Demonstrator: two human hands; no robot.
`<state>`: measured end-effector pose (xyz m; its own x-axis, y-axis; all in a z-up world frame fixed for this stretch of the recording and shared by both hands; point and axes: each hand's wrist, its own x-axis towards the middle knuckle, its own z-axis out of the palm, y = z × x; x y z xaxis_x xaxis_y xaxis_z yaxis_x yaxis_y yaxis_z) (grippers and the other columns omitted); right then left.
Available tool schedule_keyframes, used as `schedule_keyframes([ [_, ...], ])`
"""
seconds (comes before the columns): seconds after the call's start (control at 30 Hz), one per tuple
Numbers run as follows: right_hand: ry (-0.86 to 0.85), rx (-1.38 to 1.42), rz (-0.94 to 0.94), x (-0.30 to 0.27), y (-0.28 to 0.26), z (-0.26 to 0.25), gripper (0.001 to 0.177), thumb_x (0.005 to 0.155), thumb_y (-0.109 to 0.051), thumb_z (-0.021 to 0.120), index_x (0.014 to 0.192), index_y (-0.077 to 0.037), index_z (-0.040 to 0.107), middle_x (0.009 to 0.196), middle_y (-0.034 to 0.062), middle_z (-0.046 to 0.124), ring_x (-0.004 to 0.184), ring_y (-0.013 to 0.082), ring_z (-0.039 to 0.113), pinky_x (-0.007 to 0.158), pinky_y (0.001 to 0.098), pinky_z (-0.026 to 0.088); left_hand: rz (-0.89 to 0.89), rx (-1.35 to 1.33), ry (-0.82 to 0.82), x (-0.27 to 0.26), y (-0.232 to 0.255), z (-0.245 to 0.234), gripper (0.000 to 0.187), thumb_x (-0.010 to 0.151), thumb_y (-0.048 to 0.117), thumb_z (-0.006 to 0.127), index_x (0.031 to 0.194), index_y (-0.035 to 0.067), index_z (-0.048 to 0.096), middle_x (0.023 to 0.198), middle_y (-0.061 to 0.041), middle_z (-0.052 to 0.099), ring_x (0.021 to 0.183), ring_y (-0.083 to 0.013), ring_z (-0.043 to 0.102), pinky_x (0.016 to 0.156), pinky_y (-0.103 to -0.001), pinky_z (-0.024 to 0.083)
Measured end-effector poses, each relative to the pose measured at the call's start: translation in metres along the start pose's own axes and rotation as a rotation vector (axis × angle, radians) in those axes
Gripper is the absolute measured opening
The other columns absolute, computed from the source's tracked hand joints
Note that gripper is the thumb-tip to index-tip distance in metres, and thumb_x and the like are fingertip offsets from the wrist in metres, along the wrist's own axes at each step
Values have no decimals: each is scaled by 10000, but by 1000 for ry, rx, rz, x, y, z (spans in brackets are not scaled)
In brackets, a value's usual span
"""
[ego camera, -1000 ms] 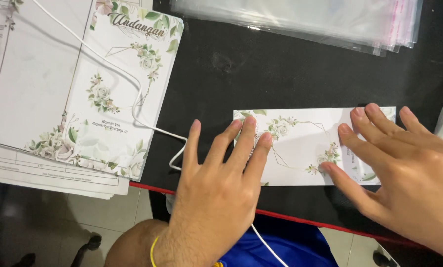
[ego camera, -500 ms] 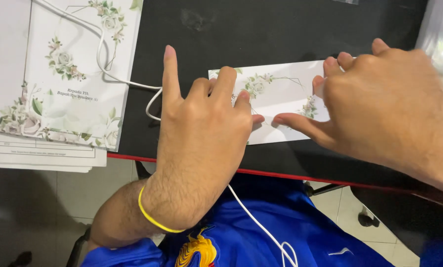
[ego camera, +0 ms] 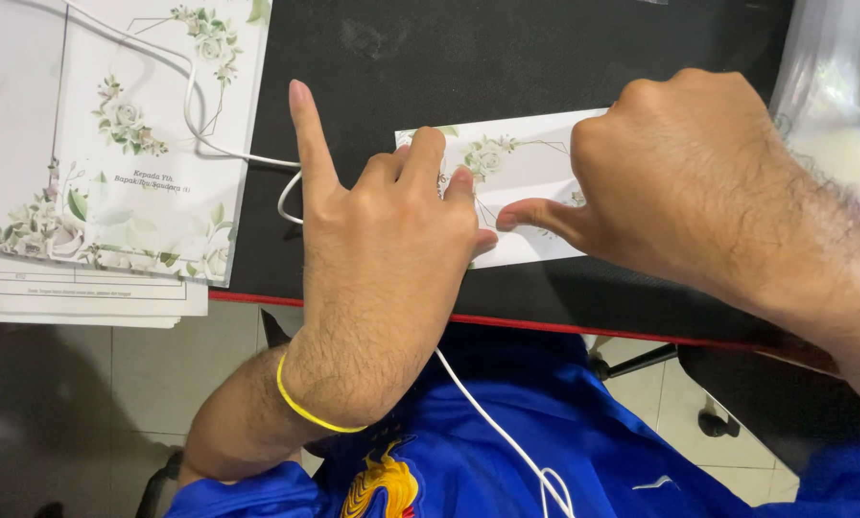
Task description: The person folds printed invitation cards and inserts them into clear plastic sleeves by hand.
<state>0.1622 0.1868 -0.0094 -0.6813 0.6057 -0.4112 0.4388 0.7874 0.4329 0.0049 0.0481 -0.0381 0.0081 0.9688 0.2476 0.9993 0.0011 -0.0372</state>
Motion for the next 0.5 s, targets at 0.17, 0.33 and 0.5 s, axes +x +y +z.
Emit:
schedule_keyframes([
  [0.17,-55,-10,9,1,0,-2,941,907,-1055,362,670,-217,720,654,-1,679,637,251,694,556,342,510,1,-16,-5,-1,-4,-3,539,751,601,908,1007,138,805,979,-36,612,746,-275,593,1194,-750,236],
  [0.33,-77,9,-6,2,2,-2,882,963,-951,382,668,-192,719,683,-3,689,663,257,697,554,359,510,22,-67,4,2,-6,2,464,913,597,839,987,140,813,1022,-46,613,855,-317,590,1206,-742,218],
  [0.5,-33,-57,-14,0,9,7,913,941,-1005,358,690,-196,700,641,-1,662,631,233,682,536,336,493,38,-104,90,5,-2,4,222,972,256,891,870,80,802,1010,-93,595,1061,-317,573,1224,-719,252],
])
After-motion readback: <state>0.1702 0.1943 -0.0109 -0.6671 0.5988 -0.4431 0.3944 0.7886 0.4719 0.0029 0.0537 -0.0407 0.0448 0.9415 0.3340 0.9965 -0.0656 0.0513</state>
